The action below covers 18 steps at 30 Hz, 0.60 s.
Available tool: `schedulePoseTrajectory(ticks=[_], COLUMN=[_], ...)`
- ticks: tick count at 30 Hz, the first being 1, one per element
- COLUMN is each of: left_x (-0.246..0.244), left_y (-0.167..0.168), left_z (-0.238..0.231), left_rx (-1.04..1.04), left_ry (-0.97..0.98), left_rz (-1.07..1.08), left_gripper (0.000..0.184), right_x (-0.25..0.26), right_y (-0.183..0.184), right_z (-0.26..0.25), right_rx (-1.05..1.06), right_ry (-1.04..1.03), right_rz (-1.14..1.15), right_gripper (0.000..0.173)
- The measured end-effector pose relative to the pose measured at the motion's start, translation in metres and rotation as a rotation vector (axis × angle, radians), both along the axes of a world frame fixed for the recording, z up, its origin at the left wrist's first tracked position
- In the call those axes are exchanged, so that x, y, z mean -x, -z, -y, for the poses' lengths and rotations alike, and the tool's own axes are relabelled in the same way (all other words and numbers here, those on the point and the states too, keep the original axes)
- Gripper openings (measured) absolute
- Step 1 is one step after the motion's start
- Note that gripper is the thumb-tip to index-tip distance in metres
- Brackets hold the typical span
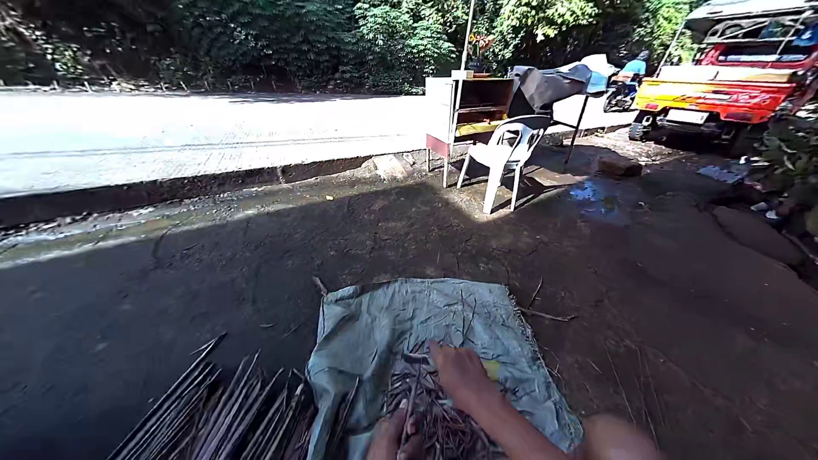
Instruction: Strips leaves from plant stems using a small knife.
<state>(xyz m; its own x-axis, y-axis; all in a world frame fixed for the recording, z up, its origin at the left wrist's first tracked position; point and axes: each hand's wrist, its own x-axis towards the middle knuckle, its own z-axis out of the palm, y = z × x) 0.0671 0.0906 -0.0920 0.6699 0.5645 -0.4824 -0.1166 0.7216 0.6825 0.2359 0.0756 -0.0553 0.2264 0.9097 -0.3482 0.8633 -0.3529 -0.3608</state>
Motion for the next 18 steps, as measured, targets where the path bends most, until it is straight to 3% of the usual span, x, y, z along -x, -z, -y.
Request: schedulePoseTrajectory(ticks=[4, 6, 10, 12, 18], left_x=[0.002, 0.006, 0.006, 0.003, -0.005], left_y=[0.001, 0.001, 0.007, 0.01, 0.008], left_z=[0.003, 0.003, -0.004, -0.006, -0.003], left_rx=[0.088, 0.104, 0.073, 0.017, 0.04], left_ry=[0.008, 0.012, -0.024, -0.034, -0.008], left_rz=[0.029, 0.049, 0.062, 0.055, -0.056], left_gripper=[0.049, 0.049, 0.051, 0.051, 0.049], right_x=[-0.037, -0.041, 0.003, 0.024, -0.004], right_y=[0.005, -0.003, -0.004, -0.005, 0.004], right_z=[-0.021, -0.019, 0.004, 0.006, -0.02], right_rx=[0.047, 0.038, 0.012, 0.097, 0.155], right_ry=[0.244, 0.271, -0.072, -0.211, -0.095], right_rz=[0.081, 0.063, -0.155, -0.102, 0.063], right_gripper=[0.037, 0.036, 0.031, 0.028, 0.03])
